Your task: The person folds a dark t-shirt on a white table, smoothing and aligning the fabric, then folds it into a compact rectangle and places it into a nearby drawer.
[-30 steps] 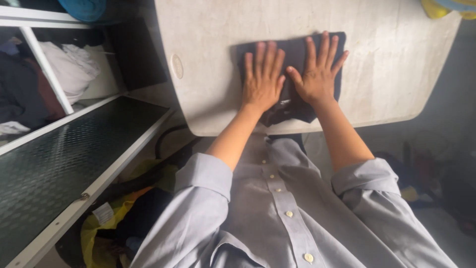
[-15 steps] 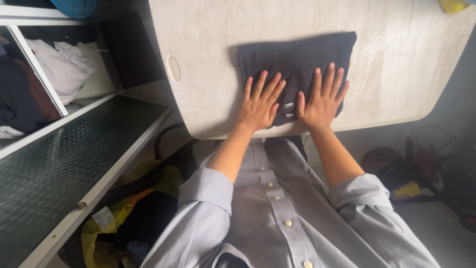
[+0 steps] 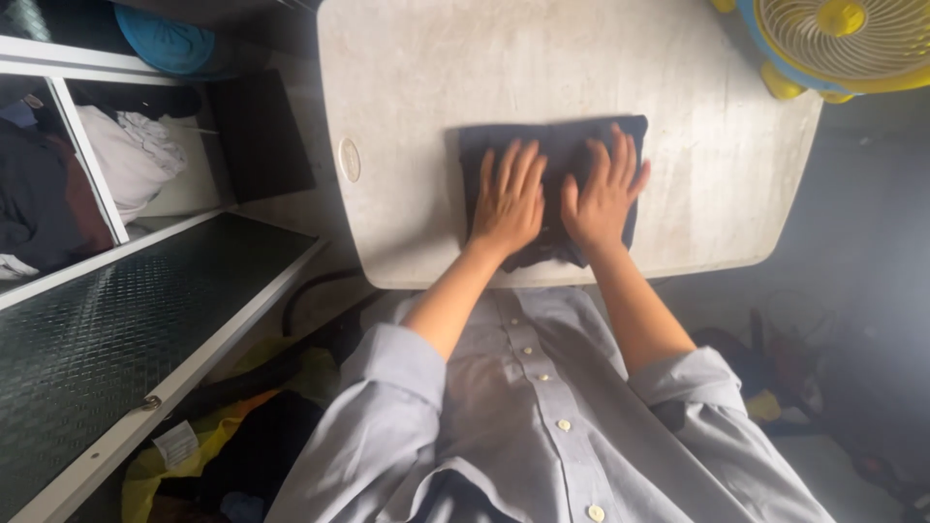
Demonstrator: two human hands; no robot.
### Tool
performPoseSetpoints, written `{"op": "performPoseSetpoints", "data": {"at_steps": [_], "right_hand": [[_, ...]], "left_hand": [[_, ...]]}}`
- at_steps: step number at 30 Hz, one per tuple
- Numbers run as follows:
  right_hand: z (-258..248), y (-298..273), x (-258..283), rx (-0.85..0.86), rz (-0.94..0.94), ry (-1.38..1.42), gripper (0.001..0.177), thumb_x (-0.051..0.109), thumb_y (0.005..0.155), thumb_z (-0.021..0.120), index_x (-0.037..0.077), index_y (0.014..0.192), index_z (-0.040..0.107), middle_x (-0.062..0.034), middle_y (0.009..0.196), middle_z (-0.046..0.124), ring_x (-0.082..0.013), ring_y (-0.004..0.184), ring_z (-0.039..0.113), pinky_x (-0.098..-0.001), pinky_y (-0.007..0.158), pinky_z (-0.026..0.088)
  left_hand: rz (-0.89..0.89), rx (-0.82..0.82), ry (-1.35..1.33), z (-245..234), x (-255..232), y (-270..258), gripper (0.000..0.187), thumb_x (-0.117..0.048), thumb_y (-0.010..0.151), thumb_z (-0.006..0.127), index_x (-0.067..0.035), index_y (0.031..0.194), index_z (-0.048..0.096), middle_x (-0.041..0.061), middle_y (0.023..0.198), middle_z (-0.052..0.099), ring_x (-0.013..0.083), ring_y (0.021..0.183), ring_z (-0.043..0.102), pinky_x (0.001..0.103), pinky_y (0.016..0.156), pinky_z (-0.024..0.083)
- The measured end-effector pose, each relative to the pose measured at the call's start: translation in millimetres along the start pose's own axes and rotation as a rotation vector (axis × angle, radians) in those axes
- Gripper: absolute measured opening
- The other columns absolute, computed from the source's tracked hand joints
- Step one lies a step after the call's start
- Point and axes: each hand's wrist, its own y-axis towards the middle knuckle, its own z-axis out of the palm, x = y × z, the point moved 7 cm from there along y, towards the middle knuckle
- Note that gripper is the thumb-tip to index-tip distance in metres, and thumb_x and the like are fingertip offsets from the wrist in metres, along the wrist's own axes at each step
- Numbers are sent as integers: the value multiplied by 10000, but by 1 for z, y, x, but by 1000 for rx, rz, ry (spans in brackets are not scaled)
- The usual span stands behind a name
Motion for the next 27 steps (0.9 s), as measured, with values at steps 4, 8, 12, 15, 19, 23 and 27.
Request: {"op": "performPoseSetpoints", "data": {"at_steps": [4, 8, 12, 15, 19, 23, 27], "right_hand": [[26, 37, -3, 166, 30, 3, 600, 409, 1050, 452, 131, 1577, 388, -194, 1709, 234, -423, 1596, 103, -673, 1242, -13], [54, 44, -11, 430, 115, -30, 628, 474, 1096, 352, 202, 1650, 234, -163, 1734, 99, -465, 1583, -69, -729, 1199, -103], [68, 40, -27, 529, 137, -56, 700, 443, 1035, 375, 199, 1658, 171, -173, 1720, 16, -499, 1546, -132, -750, 1143, -142], [69, 52, -21, 563, 146, -94, 724, 438, 1014, 381, 193, 1653, 146, -190, 1712, -24, -497, 1534, -160, -739, 1136, -159], [61, 49, -9, 581, 181, -109, 716, 432, 1037, 347, 165, 1661, 120, -220, 1715, -45, -504, 1537, -168, -735, 1141, -172], [61, 53, -9, 615, 250, -135, 714, 469, 1022, 318, 163, 1637, 120, -241, 1687, -76, -502, 1517, -183, -728, 1117, -186], [58, 56, -8, 513, 207, -143, 722, 475, 1040, 324, 141, 1660, 161, -248, 1709, -34, -501, 1542, -156, -731, 1145, -172]], "left_hand": [[-88, -149, -6, -22, 3, 59, 549, -346, 1063, 469, -94, 1550, 425, 115, 1669, 289, 316, 1586, 144, 639, 1288, 79], [-128, -35, 6, -7, 19, 65, 602, -466, 1080, 383, -132, 1580, 378, 148, 1672, 230, 353, 1575, 100, 652, 1259, 35], [-170, 4, 129, 10, 18, 65, 661, -496, 1085, 353, -96, 1611, 323, 146, 1703, 165, 345, 1583, 64, 666, 1250, 10], [-185, 68, 164, 14, 23, 72, 689, -522, 1100, 338, -83, 1631, 300, 141, 1719, 110, 358, 1594, 21, 696, 1245, -14], [-182, 48, 210, 22, 23, 71, 700, -524, 1090, 326, -102, 1646, 276, 146, 1726, 81, 365, 1594, 9, 708, 1243, -11], [-198, 77, 240, 30, 23, 77, 721, -535, 1089, 334, -103, 1658, 239, 186, 1719, 49, 397, 1592, -3, 736, 1226, -19], [-215, 115, 232, 19, 25, 82, 691, -524, 1105, 329, -135, 1665, 220, 179, 1727, 32, 393, 1602, -7, 724, 1240, -17]]}}
